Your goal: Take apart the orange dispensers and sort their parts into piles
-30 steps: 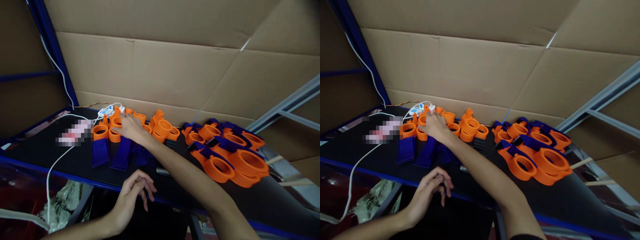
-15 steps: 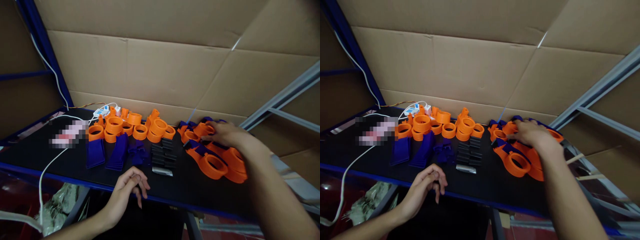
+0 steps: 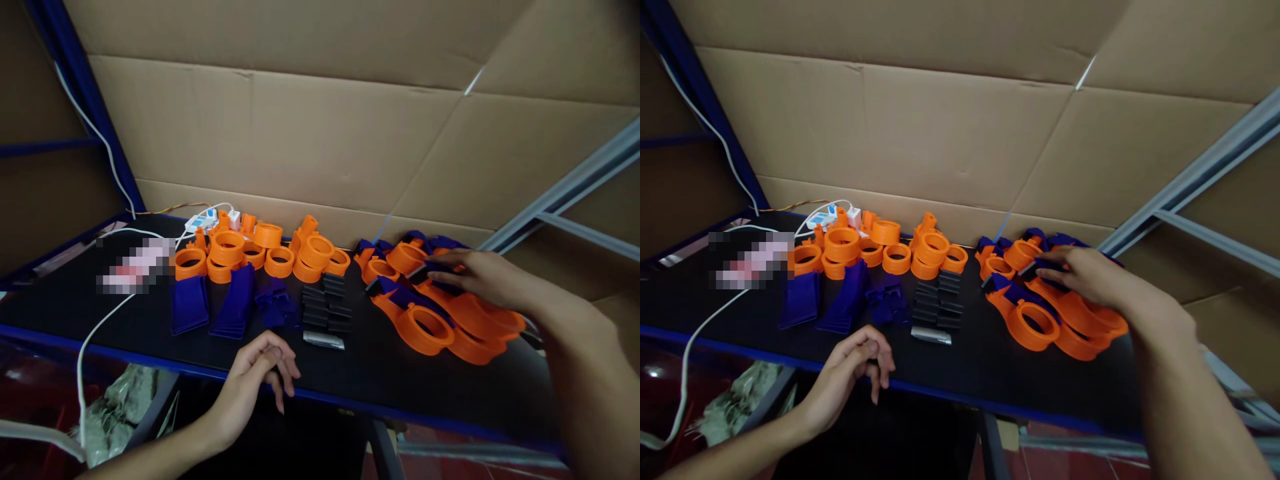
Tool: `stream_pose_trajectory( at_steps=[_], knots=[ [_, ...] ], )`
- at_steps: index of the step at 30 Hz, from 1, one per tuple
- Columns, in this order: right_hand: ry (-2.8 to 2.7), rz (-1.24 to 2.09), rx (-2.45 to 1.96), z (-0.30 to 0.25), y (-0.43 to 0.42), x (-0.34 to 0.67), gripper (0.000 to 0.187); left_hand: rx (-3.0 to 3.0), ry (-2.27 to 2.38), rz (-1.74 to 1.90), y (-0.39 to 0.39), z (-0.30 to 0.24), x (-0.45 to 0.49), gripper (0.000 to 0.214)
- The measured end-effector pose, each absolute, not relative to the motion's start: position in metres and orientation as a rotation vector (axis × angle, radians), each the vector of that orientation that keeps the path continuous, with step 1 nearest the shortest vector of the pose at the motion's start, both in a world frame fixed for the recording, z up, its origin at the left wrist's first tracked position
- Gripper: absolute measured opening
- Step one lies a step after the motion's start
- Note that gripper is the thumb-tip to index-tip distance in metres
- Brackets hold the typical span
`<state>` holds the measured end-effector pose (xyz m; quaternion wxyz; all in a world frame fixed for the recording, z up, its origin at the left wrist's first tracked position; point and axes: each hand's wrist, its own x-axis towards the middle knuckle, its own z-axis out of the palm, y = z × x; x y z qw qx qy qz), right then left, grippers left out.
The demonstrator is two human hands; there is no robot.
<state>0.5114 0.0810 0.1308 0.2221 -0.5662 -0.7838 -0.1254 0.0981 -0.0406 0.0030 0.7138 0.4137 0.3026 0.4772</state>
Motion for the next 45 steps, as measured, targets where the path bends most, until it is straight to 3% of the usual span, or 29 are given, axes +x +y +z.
stream_pose_trajectory(
  at_steps=[2,6,10,15,18,23,29,33,40,45],
  knots=[
    [-2.388,-0.277,-1.542,0.15,0.081,0.516,0.024,0.928,0.628,1.041,-0.041,0.005,0.098,0.024],
    [-2.458,-0.475,-1.389,0.178,0.048,0.45,0.042,0.996,0.448,1.019,-0.043,0.011,0.099,0.031],
    [-2.513,-0.337,-1.143,0.164,-0.016,0.33,0.032,0.908,0.267,1.056,-0.051,0.015,0.105,0.054],
    [-2.498,-0.218,-0.964,0.125,-0.06,0.252,0.044,0.508,0.373,1.13,-0.066,0.016,0.105,0.032],
    [-2.47,-0.053,-0.983,0.121,-0.055,0.253,0.051,0.417,0.467,1.143,-0.069,0.023,0.097,0.032],
    [-2.48,-0.024,-0.901,0.116,-0.051,0.264,0.02,0.483,0.501,1.205,-0.064,0.037,0.089,0.041],
    [-2.549,-0.435,-0.845,0.097,-0.064,0.264,0.034,0.554,0.632,1.135,-0.062,0.034,0.088,0.042],
    [-2.581,-0.52,-0.795,0.095,-0.061,0.267,0.04,0.529,0.702,1.111,-0.059,0.032,0.087,0.035],
    [-2.536,-0.205,-0.829,0.088,-0.053,0.275,0.041,0.458,0.733,1.091,-0.066,0.027,0.09,0.032],
    [-2.282,0.068,-1.152,0.111,-0.022,0.297,0.022,0.52,0.495,1.165,-0.071,0.034,0.077,0.04]
  ],
)
